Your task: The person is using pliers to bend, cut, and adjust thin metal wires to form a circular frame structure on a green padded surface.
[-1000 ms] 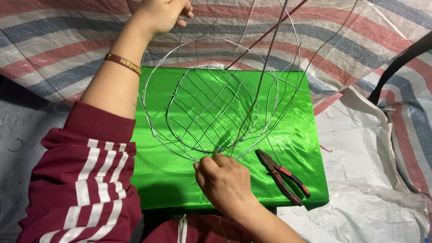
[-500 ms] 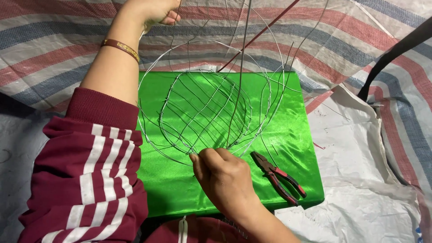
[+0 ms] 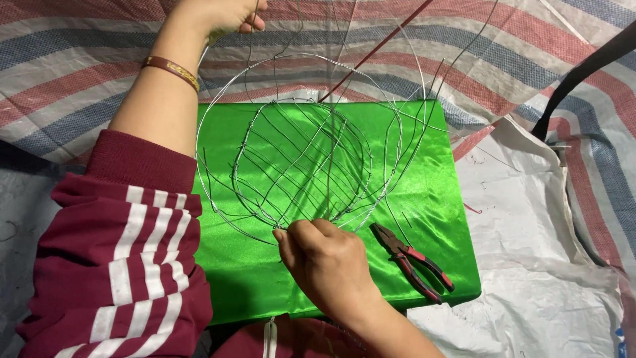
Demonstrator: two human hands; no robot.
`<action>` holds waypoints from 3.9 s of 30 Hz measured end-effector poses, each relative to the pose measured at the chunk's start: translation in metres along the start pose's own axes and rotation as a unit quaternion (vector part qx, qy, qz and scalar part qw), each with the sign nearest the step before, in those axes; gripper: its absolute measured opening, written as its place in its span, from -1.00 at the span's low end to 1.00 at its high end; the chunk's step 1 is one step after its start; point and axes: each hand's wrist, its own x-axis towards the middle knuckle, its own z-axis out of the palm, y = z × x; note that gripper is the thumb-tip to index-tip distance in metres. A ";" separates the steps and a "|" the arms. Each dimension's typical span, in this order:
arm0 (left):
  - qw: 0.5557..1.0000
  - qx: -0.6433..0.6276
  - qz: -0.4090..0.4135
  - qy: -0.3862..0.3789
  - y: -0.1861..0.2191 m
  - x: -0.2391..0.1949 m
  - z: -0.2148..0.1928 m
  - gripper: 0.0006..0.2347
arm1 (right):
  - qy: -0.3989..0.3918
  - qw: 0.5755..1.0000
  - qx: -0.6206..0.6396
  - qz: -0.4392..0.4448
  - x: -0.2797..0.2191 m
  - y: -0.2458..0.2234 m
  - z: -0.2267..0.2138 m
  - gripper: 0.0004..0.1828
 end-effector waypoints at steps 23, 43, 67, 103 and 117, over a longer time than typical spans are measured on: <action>0.926 0.252 0.231 0.160 0.007 -0.106 -0.004 -0.63 | -0.104 0.994 0.025 0.017 -0.007 0.008 -0.006 -0.69; 0.861 0.180 0.432 0.199 0.084 -0.257 0.016 -0.91 | -0.109 0.993 0.047 0.026 -0.005 0.008 -0.016 -0.68; 0.928 0.107 0.310 0.179 -0.024 -0.326 0.046 -0.69 | -0.233 0.965 -0.063 0.105 -0.009 0.031 -0.021 -0.72; 0.805 0.119 0.448 0.370 0.034 -0.333 0.129 -0.82 | -0.191 0.981 -0.033 0.032 -0.019 0.045 -0.011 -0.74; 0.924 0.242 0.295 -0.012 0.059 -0.325 0.102 -0.73 | 0.113 0.988 0.060 -0.087 -0.047 0.108 -0.051 -0.86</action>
